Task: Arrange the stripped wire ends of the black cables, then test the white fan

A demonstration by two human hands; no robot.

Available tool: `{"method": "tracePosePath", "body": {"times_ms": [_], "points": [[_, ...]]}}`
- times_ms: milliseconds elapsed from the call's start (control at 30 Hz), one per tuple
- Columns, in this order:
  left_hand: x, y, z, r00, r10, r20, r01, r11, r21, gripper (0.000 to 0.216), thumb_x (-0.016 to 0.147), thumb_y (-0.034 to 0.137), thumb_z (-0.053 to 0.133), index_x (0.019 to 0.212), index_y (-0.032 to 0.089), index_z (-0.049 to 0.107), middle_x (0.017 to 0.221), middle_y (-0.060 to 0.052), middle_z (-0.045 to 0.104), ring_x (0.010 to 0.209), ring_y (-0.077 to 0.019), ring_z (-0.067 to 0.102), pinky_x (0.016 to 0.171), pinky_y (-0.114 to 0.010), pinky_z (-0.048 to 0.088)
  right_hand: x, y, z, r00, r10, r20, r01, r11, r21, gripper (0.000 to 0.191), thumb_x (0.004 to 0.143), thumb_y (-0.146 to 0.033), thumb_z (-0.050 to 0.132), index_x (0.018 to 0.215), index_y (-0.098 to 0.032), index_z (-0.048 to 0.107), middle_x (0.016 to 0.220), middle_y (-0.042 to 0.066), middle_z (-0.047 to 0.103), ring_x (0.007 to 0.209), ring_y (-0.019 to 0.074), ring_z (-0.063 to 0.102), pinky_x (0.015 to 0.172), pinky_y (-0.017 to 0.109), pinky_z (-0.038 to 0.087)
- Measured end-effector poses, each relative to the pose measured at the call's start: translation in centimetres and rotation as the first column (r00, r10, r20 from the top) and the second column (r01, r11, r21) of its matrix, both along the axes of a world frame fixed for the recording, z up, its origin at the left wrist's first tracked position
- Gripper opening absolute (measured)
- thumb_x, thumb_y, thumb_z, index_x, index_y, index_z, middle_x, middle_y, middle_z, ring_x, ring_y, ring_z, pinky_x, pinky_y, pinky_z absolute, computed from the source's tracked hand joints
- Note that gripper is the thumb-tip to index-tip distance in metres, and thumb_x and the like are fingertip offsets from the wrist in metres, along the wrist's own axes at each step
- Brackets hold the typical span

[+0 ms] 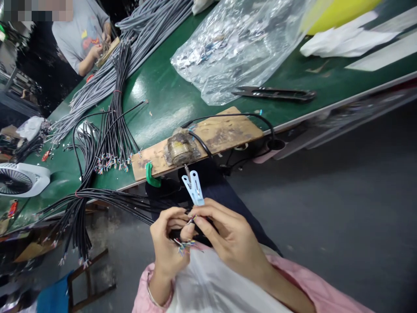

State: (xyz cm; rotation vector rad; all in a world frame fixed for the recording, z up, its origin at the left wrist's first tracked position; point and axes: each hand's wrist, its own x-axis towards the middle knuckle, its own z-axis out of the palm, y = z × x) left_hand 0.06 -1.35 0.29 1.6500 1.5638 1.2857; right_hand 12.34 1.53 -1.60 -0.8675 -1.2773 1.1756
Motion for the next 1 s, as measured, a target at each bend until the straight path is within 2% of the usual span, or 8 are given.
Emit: {"method": "tracePosePath", "body": {"times_ms": [133,267,367,433,567,767,1000], "points": [[-0.5,0.4,0.0,0.98,-0.151,-0.131,0.16,0.985,0.059,0.02,0.087,0.021,0.058,0.106,0.021,0.066,0.078,-0.003,0.069,0.063,-0.012,0.061,0.057,-0.02,0.049,0.6,0.3,0.2,0.991,0.031,0.126,-0.038,0.998,0.048,0.025,0.096,-0.025,0.046,0.079,-0.019,0.063,0.074,0.005,0.064,0.066,0.0147,0.063,0.061,0.024,0.052],[-0.7,0.7,-0.1,0.966,-0.226,-0.127,0.241,0.963,0.119,0.014,0.087,0.025,0.06,0.098,0.021,0.067,0.071,-0.001,0.067,0.06,-0.0115,0.056,0.055,-0.022,0.044,0.9,0.1,0.6,0.98,0.031,0.197,-0.057,0.99,0.131,0.024,0.096,-0.02,0.043,0.08,-0.02,0.06,0.073,0.004,0.063,0.067,0.014,0.061,0.06,0.022,0.052],[-0.6,0.6,-0.6,0.971,-0.23,-0.061,0.236,0.962,0.14,0.009,0.087,0.017,0.058,0.084,0.021,0.066,0.063,0.001,0.061,0.056,-0.01,0.053,0.055,-0.021,0.043,1.1,-0.1,1.0,0.965,-0.02,0.263,-0.04,0.975,0.22,0.023,0.095,-0.014,0.04,0.079,-0.021,0.055,0.072,0.003,0.061,0.068,0.0152,0.06,0.062,0.025,0.052],[-0.7,0.3,-1.1,0.974,-0.227,-0.022,0.227,0.958,0.175,0.011,0.087,0.018,0.059,0.078,0.02,0.066,0.061,0.001,0.058,0.056,-0.0107,0.055,0.056,-0.022,0.046,1.3,-0.1,1.2,0.952,-0.056,0.302,-0.025,0.966,0.257,0.023,0.094,-0.011,0.04,0.08,-0.021,0.054,0.072,0.004,0.061,0.068,0.0163,0.059,0.065,0.028,0.052],[-1.1,-0.2,-1.6,0.977,-0.214,0.022,0.204,0.954,0.22,0.011,0.084,0.027,0.065,0.075,0.021,0.066,0.062,0.0,0.059,0.06,-0.013,0.061,0.058,-0.024,0.051,2.1,0.2,1.0,0.944,-0.131,0.303,0.062,0.972,0.227,0.019,0.092,-0.011,0.044,0.084,-0.021,0.058,0.074,0.004,0.063,0.069,0.0165,0.061,0.065,0.027,0.052],[-1.2,-0.2,-1.3,0.973,-0.23,-0.011,0.228,0.952,0.203,0.011,0.087,0.021,0.062,0.078,0.021,0.067,0.064,0.001,0.057,0.058,-0.0102,0.059,0.055,-0.021,0.049,2.3,0.3,0.8,0.969,0.024,0.245,-0.094,0.956,0.278,0.017,0.092,-0.014,0.049,0.099,-0.022,0.062,0.083,0.003,0.067,0.077,0.0158,0.064,0.075,0.028,0.053],[-0.7,-0.3,-1.0,0.983,-0.183,-0.034,0.185,0.973,0.138,0.005,0.082,0.02,0.066,0.077,0.022,0.066,0.062,0.001,0.06,0.052,-0.011,0.055,0.051,-0.023,0.045,1.4,-0.4,0.8,0.907,-0.146,0.395,-0.029,0.914,0.404,0.023,0.089,-0.002,0.042,0.087,-0.021,0.056,0.078,0.005,0.064,0.073,0.0184,0.058,0.068,0.033,0.049]]}}
